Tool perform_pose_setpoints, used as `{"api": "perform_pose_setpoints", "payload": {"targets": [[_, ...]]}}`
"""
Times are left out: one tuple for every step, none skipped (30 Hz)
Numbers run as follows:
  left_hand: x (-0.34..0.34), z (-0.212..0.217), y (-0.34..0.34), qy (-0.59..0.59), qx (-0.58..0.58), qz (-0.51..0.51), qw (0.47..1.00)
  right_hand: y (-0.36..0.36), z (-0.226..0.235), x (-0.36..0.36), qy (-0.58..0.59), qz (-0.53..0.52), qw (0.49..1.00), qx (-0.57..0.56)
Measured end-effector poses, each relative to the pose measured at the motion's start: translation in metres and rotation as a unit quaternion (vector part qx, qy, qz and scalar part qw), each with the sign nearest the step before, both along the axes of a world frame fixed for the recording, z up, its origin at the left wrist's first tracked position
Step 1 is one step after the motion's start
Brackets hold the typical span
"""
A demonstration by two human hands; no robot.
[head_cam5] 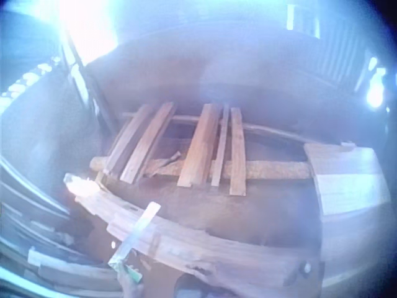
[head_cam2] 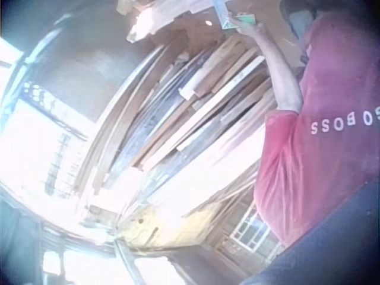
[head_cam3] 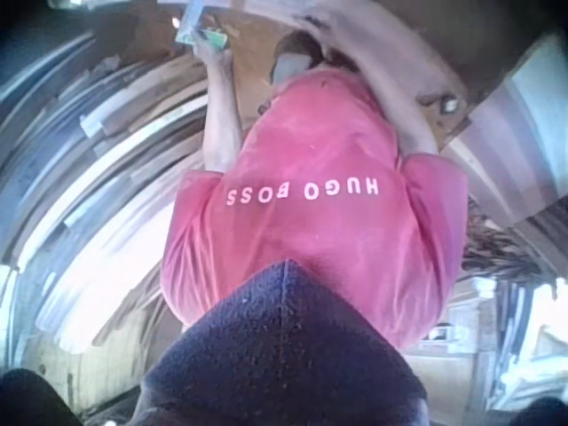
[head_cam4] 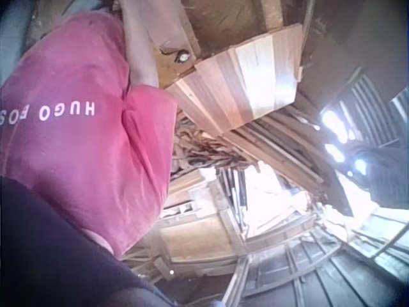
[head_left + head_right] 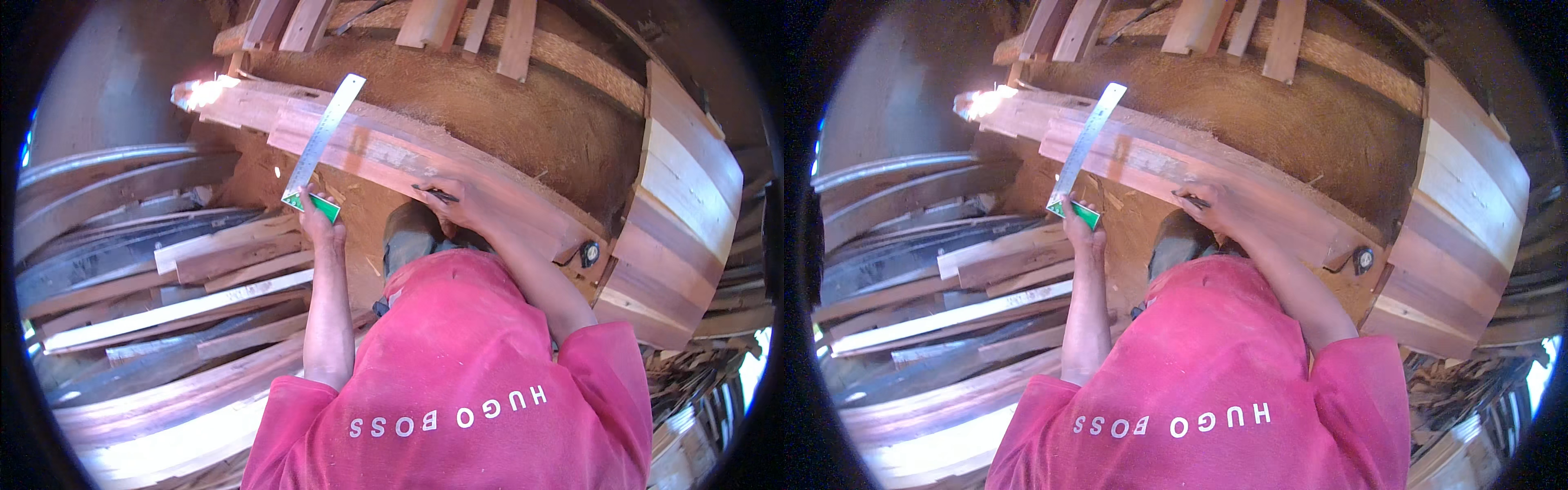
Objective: The person uses a try square and a pencil to mark lines on several pieces of wood in a workshop.
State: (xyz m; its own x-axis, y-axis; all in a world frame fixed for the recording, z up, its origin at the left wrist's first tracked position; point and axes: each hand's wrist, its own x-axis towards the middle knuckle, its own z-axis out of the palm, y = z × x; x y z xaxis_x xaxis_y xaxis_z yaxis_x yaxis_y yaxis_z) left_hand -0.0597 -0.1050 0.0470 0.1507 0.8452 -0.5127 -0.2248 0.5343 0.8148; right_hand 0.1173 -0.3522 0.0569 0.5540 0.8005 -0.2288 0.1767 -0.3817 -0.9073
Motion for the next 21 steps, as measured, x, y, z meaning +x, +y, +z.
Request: {"api": "perform_pose_setpoints", "payload": {"targets": [[-0.002, -0.004, -0.007, 0.004, -0.004, 0.003, 1.0, -0.008, -0.001, 0.003, -0.022, 0.014, 1.0, 0.011], [0.0, -0.007, -0.013, 0.008, -0.01, 0.003, 1.0, -0.017, -0.003, 0.007, -0.042, 0.026, 0.999, 0.02], [-0.001, -0.013, -0.015, 0.011, -0.016, 0.003, 1.0, -0.026, -0.002, 0.009, -0.057, 0.019, 0.998, 0.019], [-0.001, -0.018, -0.015, 0.029, -0.021, -0.006, 0.999, -0.035, 0.0, 0.01, -0.072, 0.01, 0.997, 0.02], [0.003, -0.023, -0.019, 0.021, -0.025, 0.004, 0.999, -0.046, 0.004, 0.013, -0.089, -0.001, 0.996, 0.016], [0.006, -0.027, -0.02, 0.017, -0.026, 0.013, 0.999, -0.049, 0.014, 0.014, -0.091, 0.012, 0.996, 0.019], [0.008, -0.03, -0.021, 0.013, -0.026, 0.023, 0.999, -0.052, 0.025, 0.017, -0.092, 0.024, 0.995, 0.022], [0.015, -0.033, -0.024, 0.026, -0.023, 0.034, 0.999, -0.058, 0.033, 0.021, -0.097, 0.034, 0.994, 0.024], [0.021, -0.036, -0.027, 0.039, -0.019, 0.045, 0.998, -0.066, 0.032, 0.025, -0.117, 0.01, 0.993, 0.024], [0.026, -0.039, -0.029, 0.053, -0.016, 0.057, 0.997, -0.074, 0.028, 0.029, -0.136, -0.014, 0.99, 0.025], [0.027, -0.045, -0.027, 0.065, 0.005, 0.061, 0.996, -0.076, 0.028, 0.032, -0.155, -0.036, 0.987, 0.03], [0.024, -0.052, -0.021, 0.078, 0.029, 0.068, 0.994, -0.069, 0.037, 0.033, -0.145, -0.043, 0.988, 0.02], [0.02, -0.059, -0.015, 0.092, 0.053, 0.076, 0.991, -0.064, 0.049, 0.034, -0.135, -0.049, 0.99, 0.01], [0.024, -0.061, -0.015, 0.09, 0.055, 0.077, 0.991, -0.062, 0.057, 0.037, -0.128, -0.058, 0.99, -0.008], [0.028, -0.063, -0.015, 0.089, 0.056, 0.08, 0.991, -0.06, 0.058, 0.041, -0.129, -0.054, 0.99, -0.014], [0.032, -0.066, -0.015, 0.087, 0.058, 0.085, 0.991, -0.056, 0.06, 0.046, -0.129, -0.049, 0.99, -0.021], [0.034, -0.068, -0.014, 0.102, 0.065, 0.08, 0.989, -0.052, 0.06, 0.047, -0.129, -0.043, 0.99, -0.027], [0.037, -0.07, -0.012, 0.116, 0.072, 0.076, 0.988, -0.047, 0.06, 0.047, -0.135, -0.04, 0.989, -0.048], [0.038, -0.073, -0.012, 0.131, 0.079, 0.074, 0.986, -0.042, 0.059, 0.047, -0.142, -0.035, 0.987, -0.07], [0.048, -0.069, -0.015, 0.158, 0.093, 0.078, 0.98, -0.036, 0.059, 0.05, -0.152, -0.029, 0.984, -0.091], [0.045, -0.079, -0.008, 0.182, 0.136, 0.083, 0.97, -0.021, 0.061, 0.049, -0.151, -0.022, 0.986, -0.07]]}}
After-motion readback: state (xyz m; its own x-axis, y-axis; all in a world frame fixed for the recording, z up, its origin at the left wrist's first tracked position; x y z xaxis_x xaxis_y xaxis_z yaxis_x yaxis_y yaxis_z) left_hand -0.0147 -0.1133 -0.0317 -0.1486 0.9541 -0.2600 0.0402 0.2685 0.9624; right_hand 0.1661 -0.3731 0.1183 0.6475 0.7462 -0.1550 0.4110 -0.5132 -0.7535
